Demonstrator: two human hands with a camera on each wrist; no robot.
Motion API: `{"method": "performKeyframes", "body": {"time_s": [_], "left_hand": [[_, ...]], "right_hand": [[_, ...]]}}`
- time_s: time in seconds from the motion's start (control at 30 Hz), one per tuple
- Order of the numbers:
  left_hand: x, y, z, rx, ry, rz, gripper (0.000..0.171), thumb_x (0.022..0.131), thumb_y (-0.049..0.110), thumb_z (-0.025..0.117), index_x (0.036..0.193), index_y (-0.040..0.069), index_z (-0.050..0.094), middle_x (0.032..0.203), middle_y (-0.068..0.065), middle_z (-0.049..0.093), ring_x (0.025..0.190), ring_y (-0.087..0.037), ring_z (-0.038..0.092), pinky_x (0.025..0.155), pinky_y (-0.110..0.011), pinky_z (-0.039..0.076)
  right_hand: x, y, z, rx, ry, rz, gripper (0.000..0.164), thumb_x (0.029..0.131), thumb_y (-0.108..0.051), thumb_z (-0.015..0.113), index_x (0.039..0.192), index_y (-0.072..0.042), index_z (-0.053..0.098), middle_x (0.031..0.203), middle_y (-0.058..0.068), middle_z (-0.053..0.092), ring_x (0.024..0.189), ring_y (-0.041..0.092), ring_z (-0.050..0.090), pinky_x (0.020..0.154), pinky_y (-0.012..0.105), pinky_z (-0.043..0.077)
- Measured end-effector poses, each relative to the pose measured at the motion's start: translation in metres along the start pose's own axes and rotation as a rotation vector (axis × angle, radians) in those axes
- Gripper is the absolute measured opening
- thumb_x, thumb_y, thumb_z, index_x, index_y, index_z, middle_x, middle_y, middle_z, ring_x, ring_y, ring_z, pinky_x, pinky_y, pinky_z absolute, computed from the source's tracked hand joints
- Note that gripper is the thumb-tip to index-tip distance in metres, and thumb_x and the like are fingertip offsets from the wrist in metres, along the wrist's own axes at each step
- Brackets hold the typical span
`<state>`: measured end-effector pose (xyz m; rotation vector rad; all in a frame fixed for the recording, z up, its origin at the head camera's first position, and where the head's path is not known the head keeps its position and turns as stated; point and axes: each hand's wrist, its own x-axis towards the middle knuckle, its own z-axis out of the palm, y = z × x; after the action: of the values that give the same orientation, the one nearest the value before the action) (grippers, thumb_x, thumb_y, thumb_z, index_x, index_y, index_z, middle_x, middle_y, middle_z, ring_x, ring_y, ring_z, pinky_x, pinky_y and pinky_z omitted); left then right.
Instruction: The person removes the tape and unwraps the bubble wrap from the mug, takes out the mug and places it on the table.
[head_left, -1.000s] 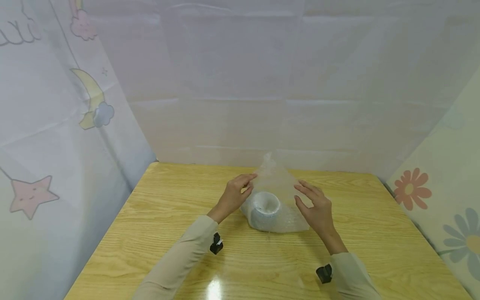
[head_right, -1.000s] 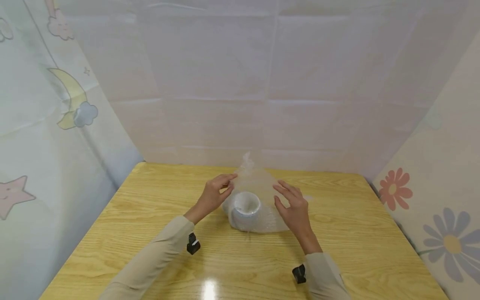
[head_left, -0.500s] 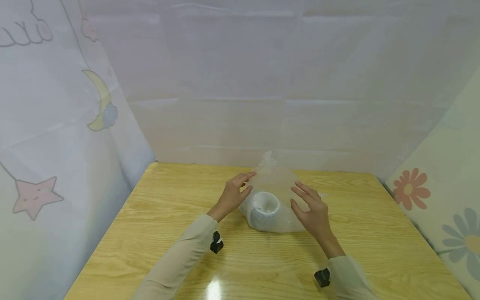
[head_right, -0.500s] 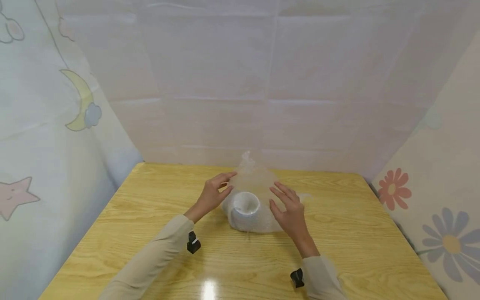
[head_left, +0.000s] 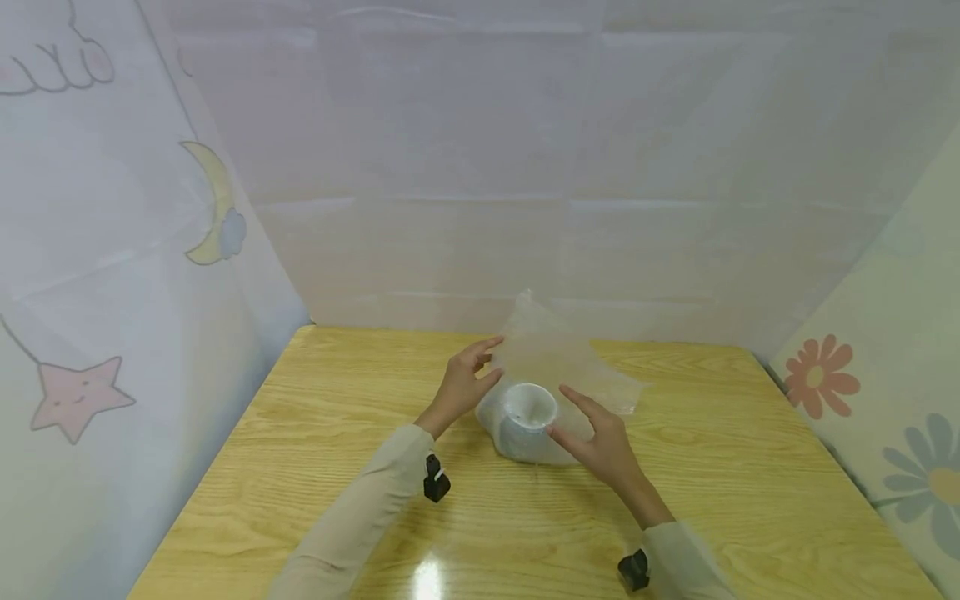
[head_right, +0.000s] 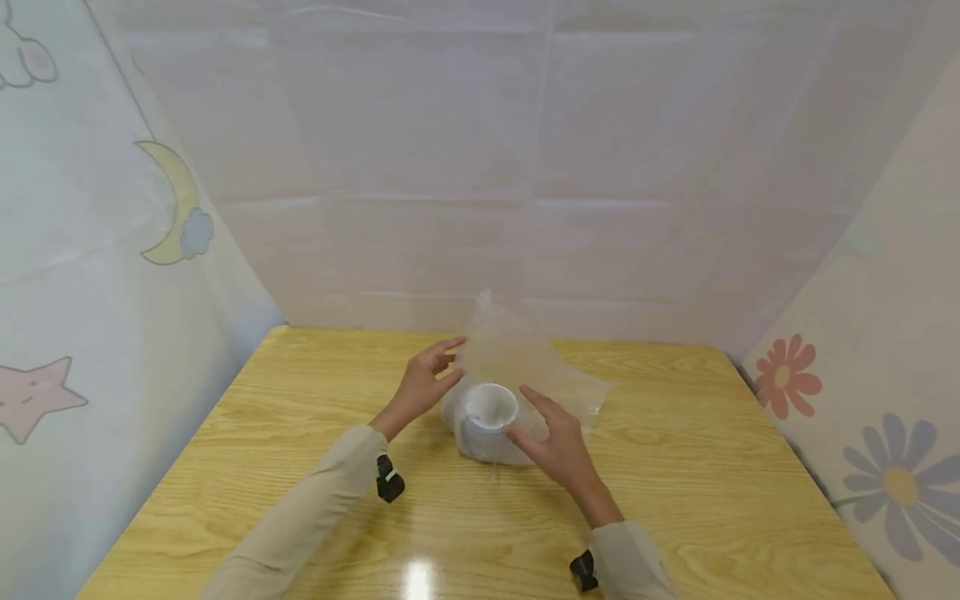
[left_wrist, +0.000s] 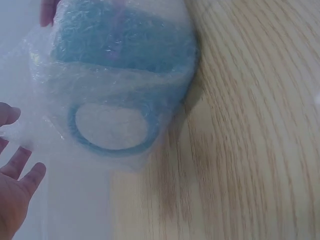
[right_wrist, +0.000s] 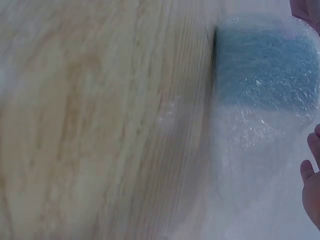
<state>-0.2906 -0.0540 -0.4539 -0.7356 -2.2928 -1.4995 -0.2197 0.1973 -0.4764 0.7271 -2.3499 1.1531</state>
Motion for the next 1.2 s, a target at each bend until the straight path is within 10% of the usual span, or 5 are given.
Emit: {"method": "performKeyframes", "body": {"time_s": [1.2], "left_hand": [[0.005,-0.017,0.002,-0.352,-0.02,-0.437,0.031,0.095,0.003,0.06,0.125,-0.004,0.06,0.139,-0.016,0.05,0.129,-0.042,0.043,0.102,-0.045,0.041]], "right_hand": [[-0.003,0.0,0.014,0.023,-0.1,0.067,0.063,0.082,-0.024,0.081,0.136,-0.003,0.055,0.133,0.012,0.057,0.118,0.034,0.055,0.094,0.054,0.045]]}}
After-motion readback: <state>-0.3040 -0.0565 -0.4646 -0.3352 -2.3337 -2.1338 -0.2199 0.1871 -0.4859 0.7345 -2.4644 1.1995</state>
